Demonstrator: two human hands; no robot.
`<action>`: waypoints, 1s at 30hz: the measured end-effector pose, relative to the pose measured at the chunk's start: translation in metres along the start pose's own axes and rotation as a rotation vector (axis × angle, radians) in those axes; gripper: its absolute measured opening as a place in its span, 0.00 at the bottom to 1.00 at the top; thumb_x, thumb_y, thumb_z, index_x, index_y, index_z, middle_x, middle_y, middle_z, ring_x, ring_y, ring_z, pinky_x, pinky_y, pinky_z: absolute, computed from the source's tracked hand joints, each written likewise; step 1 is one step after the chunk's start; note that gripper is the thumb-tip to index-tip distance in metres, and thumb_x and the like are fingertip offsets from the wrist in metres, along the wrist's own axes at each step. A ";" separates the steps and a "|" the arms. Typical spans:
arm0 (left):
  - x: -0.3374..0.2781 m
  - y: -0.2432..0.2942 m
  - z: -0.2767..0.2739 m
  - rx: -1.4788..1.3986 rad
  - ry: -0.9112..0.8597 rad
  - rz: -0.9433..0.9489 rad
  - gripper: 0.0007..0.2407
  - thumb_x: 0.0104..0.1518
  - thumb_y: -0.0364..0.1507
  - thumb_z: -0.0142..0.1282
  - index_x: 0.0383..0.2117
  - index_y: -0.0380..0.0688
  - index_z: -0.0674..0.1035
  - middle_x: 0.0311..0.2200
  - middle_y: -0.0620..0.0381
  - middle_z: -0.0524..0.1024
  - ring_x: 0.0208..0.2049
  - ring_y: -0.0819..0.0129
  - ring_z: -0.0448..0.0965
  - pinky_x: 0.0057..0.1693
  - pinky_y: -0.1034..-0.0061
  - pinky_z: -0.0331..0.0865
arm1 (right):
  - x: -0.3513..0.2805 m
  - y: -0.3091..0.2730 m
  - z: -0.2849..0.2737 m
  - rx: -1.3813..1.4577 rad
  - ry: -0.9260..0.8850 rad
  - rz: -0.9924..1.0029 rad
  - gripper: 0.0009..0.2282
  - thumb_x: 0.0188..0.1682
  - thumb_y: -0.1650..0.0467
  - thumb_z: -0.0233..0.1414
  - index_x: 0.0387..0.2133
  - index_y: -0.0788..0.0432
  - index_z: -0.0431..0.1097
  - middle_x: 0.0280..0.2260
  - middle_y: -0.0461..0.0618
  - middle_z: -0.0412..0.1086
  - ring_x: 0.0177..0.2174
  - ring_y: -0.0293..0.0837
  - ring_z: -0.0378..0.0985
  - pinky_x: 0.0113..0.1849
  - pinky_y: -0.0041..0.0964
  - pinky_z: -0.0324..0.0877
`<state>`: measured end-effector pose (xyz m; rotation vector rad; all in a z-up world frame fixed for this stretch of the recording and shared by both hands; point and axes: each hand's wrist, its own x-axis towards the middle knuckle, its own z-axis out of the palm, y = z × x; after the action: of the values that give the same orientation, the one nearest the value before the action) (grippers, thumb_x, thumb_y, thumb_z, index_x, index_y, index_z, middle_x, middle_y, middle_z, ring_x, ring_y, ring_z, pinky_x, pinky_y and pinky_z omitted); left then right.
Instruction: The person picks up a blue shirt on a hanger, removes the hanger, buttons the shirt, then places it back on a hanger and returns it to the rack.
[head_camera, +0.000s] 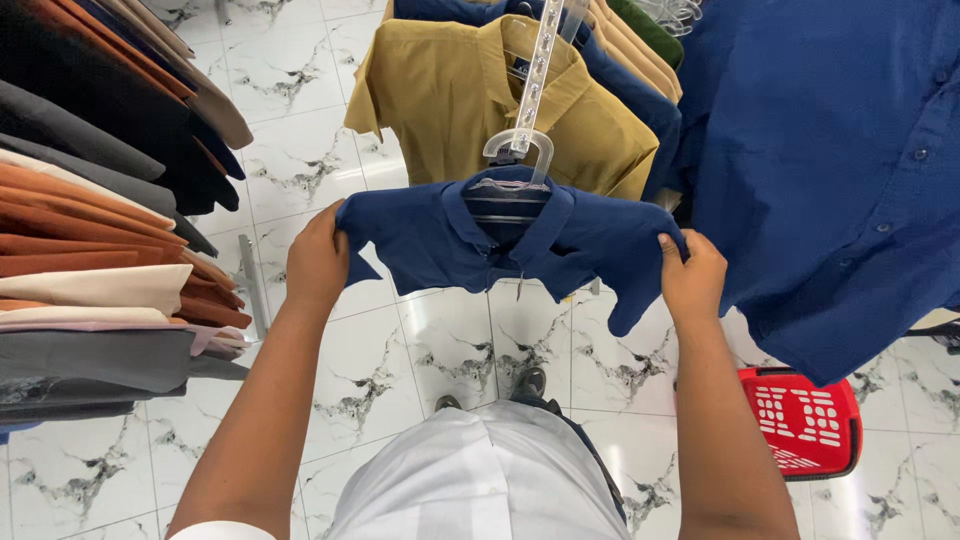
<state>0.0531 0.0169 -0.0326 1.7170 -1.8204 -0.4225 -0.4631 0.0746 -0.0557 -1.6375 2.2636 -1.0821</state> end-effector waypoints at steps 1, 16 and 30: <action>0.000 -0.009 0.003 0.000 0.001 0.000 0.18 0.64 0.16 0.50 0.61 0.41 0.75 0.54 0.40 0.77 0.56 0.44 0.77 0.64 0.46 0.68 | 0.001 0.000 0.002 0.000 0.001 0.000 0.04 0.60 0.71 0.58 0.35 0.57 0.77 0.27 0.52 0.72 0.32 0.49 0.76 0.35 0.40 0.69; 0.000 -0.040 0.027 0.133 -0.187 -0.051 0.31 0.60 0.12 0.49 0.73 0.37 0.57 0.71 0.38 0.59 0.71 0.38 0.56 0.72 0.38 0.41 | -0.039 -0.149 0.042 0.341 0.137 -0.127 0.07 0.50 0.78 0.54 0.39 0.57 0.66 0.34 0.52 0.67 0.38 0.54 0.75 0.45 0.47 0.65; -0.014 0.148 0.075 -0.260 0.192 -0.017 0.21 0.59 0.47 0.63 0.38 0.45 0.65 0.31 0.59 0.62 0.29 0.65 0.73 0.37 0.74 0.73 | -0.029 -0.161 0.070 0.519 -0.155 0.185 0.04 0.59 0.69 0.50 0.34 0.54 0.67 0.25 0.45 0.69 0.28 0.40 0.73 0.34 0.38 0.70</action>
<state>-0.1101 0.0355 -0.0038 1.5392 -1.5426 -0.4628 -0.2921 0.0438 -0.0150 -1.2293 1.7911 -1.3016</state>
